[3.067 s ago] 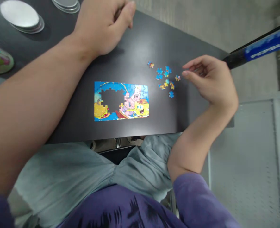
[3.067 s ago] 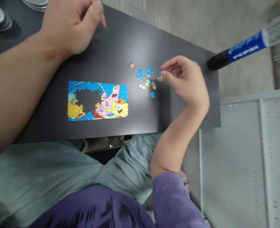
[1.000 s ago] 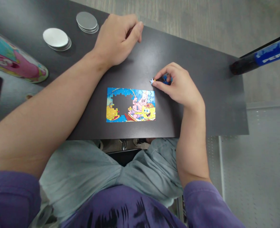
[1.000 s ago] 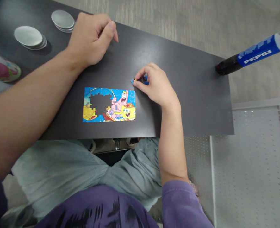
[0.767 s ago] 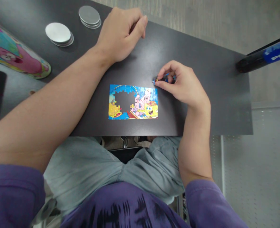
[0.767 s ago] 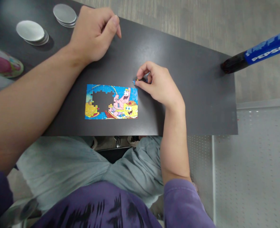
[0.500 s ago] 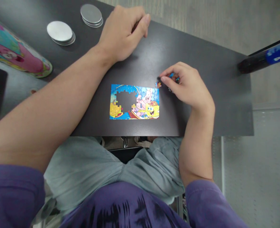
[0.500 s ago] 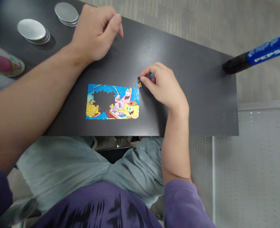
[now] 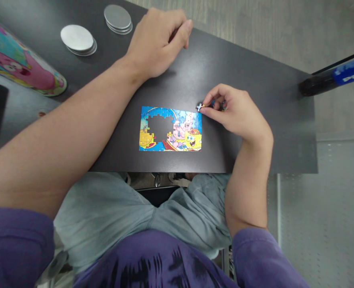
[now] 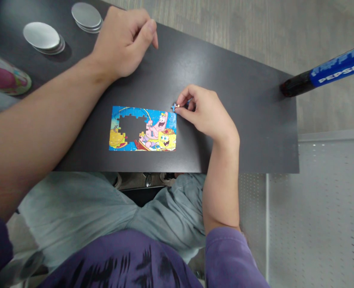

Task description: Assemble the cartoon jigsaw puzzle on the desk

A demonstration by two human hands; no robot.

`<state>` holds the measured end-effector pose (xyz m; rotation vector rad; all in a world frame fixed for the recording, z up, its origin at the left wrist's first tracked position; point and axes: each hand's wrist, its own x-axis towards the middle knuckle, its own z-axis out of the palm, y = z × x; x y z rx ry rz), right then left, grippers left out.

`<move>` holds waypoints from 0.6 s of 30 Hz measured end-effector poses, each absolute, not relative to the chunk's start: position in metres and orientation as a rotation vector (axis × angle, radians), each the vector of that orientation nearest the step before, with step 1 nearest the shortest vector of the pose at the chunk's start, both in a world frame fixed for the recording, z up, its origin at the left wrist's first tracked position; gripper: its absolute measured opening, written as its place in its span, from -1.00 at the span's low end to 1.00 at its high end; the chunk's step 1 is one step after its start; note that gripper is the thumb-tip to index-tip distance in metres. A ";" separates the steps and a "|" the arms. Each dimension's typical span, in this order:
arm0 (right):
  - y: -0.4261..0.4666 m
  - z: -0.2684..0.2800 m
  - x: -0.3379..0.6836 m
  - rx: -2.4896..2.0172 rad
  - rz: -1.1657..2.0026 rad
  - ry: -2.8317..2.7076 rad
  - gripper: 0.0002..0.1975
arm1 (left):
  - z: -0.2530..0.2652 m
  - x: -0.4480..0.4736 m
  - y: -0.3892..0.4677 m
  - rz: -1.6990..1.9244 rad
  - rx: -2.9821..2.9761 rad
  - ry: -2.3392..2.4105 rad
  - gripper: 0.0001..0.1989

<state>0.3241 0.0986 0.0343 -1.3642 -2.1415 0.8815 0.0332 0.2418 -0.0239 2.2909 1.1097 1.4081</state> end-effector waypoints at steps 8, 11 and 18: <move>0.076 0.060 0.287 -1.256 1.065 -2.139 -0.83 | -0.031 0.031 0.253 1.346 2.389 1.070 -0.40; 0.068 0.065 0.261 -1.172 1.199 -2.247 -0.85 | -0.029 0.031 0.252 1.227 2.380 1.138 -0.35; 0.064 0.060 0.239 -1.132 1.435 -2.312 -0.87 | -0.011 0.036 0.234 1.087 2.282 1.271 -0.55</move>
